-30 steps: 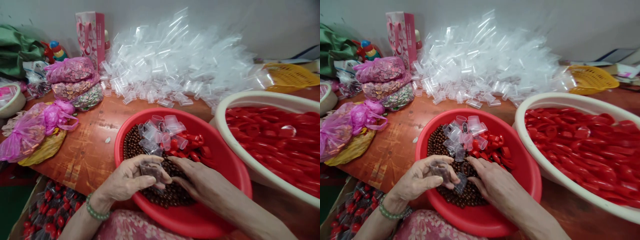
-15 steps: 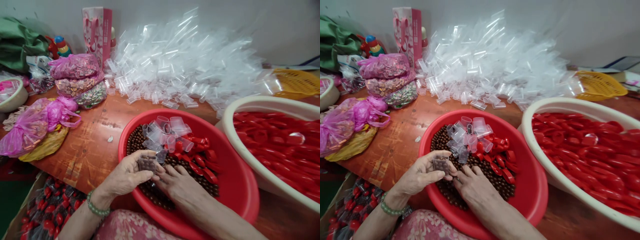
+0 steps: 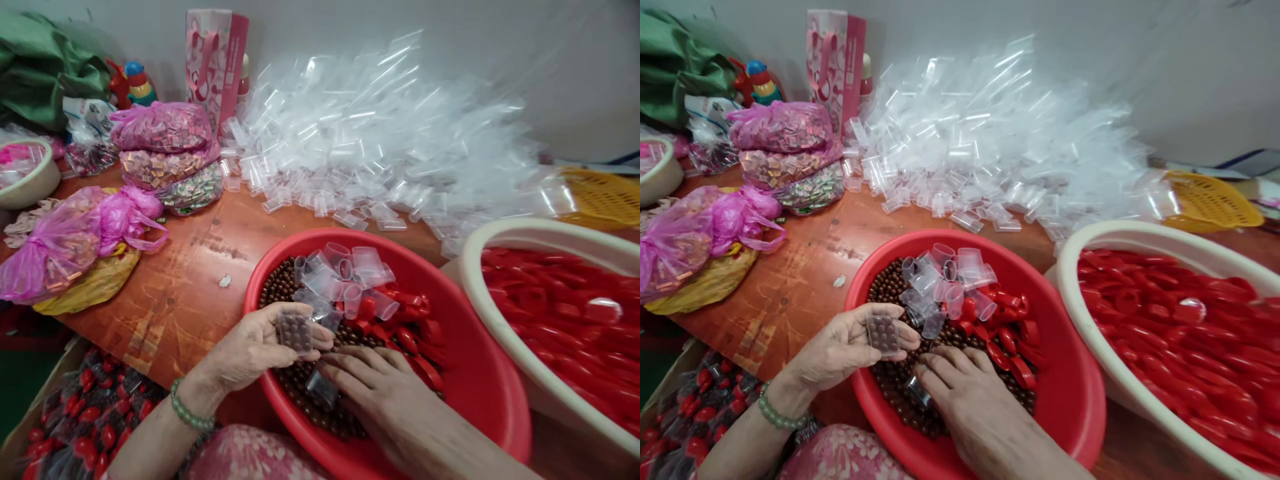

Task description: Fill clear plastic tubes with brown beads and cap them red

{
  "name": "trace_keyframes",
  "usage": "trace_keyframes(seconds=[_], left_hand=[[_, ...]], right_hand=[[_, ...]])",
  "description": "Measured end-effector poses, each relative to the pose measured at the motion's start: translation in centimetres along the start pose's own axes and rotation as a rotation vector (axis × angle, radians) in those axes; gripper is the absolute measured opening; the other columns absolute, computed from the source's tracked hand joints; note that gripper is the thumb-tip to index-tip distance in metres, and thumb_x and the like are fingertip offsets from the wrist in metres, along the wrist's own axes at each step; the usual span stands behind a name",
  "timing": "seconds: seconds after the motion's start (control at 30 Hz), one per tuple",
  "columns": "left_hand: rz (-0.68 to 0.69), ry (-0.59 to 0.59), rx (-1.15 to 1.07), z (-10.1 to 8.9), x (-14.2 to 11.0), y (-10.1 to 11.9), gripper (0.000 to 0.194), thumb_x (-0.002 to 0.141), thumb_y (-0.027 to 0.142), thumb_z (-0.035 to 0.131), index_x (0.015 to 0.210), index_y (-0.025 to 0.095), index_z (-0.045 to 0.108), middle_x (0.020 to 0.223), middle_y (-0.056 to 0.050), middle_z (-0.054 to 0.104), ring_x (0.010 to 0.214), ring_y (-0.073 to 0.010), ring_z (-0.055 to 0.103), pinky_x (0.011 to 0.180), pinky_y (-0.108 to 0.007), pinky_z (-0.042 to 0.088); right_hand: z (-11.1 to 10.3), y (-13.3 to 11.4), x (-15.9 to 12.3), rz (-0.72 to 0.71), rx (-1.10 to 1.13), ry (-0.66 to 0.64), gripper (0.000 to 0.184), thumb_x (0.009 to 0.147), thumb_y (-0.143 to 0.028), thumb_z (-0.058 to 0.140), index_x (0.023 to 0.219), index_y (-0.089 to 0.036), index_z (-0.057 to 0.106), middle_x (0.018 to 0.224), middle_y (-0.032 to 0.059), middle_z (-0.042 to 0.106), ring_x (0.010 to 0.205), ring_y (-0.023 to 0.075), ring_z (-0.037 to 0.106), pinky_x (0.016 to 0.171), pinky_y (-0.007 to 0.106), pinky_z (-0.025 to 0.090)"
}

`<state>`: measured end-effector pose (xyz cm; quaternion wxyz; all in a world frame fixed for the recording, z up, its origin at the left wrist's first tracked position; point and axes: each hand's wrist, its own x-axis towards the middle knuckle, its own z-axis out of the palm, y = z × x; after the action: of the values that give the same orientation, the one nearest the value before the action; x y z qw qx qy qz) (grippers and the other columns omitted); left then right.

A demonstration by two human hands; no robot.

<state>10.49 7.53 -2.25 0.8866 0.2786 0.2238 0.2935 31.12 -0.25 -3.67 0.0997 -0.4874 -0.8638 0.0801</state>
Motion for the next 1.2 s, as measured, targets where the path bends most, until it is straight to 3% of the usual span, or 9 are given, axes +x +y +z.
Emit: trace_keyframes(seconds=[0.13, 0.3, 0.53, 0.8, 0.87, 1.03, 1.1, 1.2], left_hand=[[-0.037, -0.039, -0.071, -0.2, -0.3, 0.2, 0.049, 0.066, 0.001, 0.071, 0.112, 0.016, 0.064, 0.109, -0.011, 0.073, 0.103, -0.0207, 0.069, 0.091, -0.033, 0.049], [-0.033, -0.108, -0.120, -0.9, -0.7, 0.2, 0.050, 0.069, 0.000, 0.068, 0.116, 0.015, 0.063, 0.116, -0.013, 0.071, 0.109, -0.0231, 0.067, 0.095, -0.034, 0.048], [-0.037, -0.123, -0.144, -1.2, -1.3, 0.3, 0.051, 0.069, 0.000, 0.067, 0.118, 0.014, 0.062, 0.116, -0.015, 0.071, 0.108, -0.0239, 0.068, 0.094, -0.035, 0.050], [-0.038, -0.111, -0.149, -0.9, -1.8, 0.1, 0.051, 0.068, 0.002, 0.070, 0.117, 0.015, 0.063, 0.114, -0.014, 0.072, 0.108, -0.0237, 0.068, 0.094, -0.034, 0.050], [-0.039, -0.102, -0.141, -0.8, -2.1, 0.0, 0.052, 0.067, 0.004, 0.073, 0.117, 0.015, 0.063, 0.114, -0.014, 0.072, 0.109, -0.0238, 0.068, 0.095, -0.034, 0.049], [-0.042, -0.026, -0.067, -0.5, -2.7, -0.5, 0.055, 0.066, 0.010, 0.080, 0.117, 0.017, 0.062, 0.107, -0.012, 0.073, 0.104, -0.0233, 0.069, 0.096, -0.036, 0.047], [-0.037, 0.019, -0.017, -0.7, -2.9, -0.7, 0.052, 0.067, 0.014, 0.082, 0.115, 0.017, 0.063, 0.106, -0.012, 0.073, 0.103, -0.0227, 0.069, 0.096, -0.034, 0.047], [-0.027, 0.055, 0.049, -1.0, -3.2, -1.1, 0.047, 0.068, 0.022, 0.083, 0.111, 0.017, 0.064, 0.111, -0.013, 0.070, 0.102, -0.0223, 0.070, 0.094, -0.033, 0.048]], right_hand=[[-3.0, 0.4, 0.8, -0.013, 0.070, 0.051, 0.031, 0.091, -0.010, 0.041, 0.103, -0.022, 0.068, 0.097, 0.0067, 0.073, 0.085, 0.0191, 0.063, 0.077, 0.034, 0.046], [-5.2, 0.6, 2.8, -0.018, 0.149, 0.194, 0.023, 0.096, -0.019, 0.042, 0.094, -0.022, 0.065, 0.082, 0.0045, 0.070, 0.072, 0.0174, 0.062, 0.068, 0.031, 0.050], [-5.6, 0.5, 4.5, -0.032, 0.217, 0.212, 0.019, 0.093, -0.018, 0.046, 0.090, -0.022, 0.064, 0.077, 0.0033, 0.069, 0.067, 0.0181, 0.062, 0.063, 0.032, 0.050], [-5.1, 0.9, 4.2, -0.054, 0.250, 0.237, 0.015, 0.092, -0.017, 0.049, 0.090, -0.022, 0.063, 0.077, 0.0022, 0.068, 0.068, 0.0174, 0.061, 0.066, 0.031, 0.047], [-4.4, 0.8, 4.2, -0.004, 0.271, 0.131, 0.017, 0.091, -0.016, 0.047, 0.087, -0.020, 0.063, 0.076, 0.0037, 0.067, 0.068, 0.0179, 0.061, 0.065, 0.030, 0.046], [-1.8, -0.2, 5.7, 0.253, 0.303, -0.447, 0.025, 0.077, 0.002, 0.042, 0.072, -0.017, 0.058, 0.075, 0.0067, 0.067, 0.064, 0.0157, 0.060, 0.060, 0.026, 0.040], [-0.9, -0.5, 6.4, 0.279, 0.320, -0.525, 0.024, 0.075, 0.002, 0.043, 0.072, -0.016, 0.058, 0.077, 0.0074, 0.068, 0.064, 0.0150, 0.060, 0.059, 0.024, 0.039], [0.4, -0.5, 6.9, 0.256, 0.332, -0.537, 0.022, 0.078, -0.003, 0.045, 0.073, -0.016, 0.061, 0.077, 0.0082, 0.070, 0.066, 0.0152, 0.062, 0.059, 0.023, 0.039]])
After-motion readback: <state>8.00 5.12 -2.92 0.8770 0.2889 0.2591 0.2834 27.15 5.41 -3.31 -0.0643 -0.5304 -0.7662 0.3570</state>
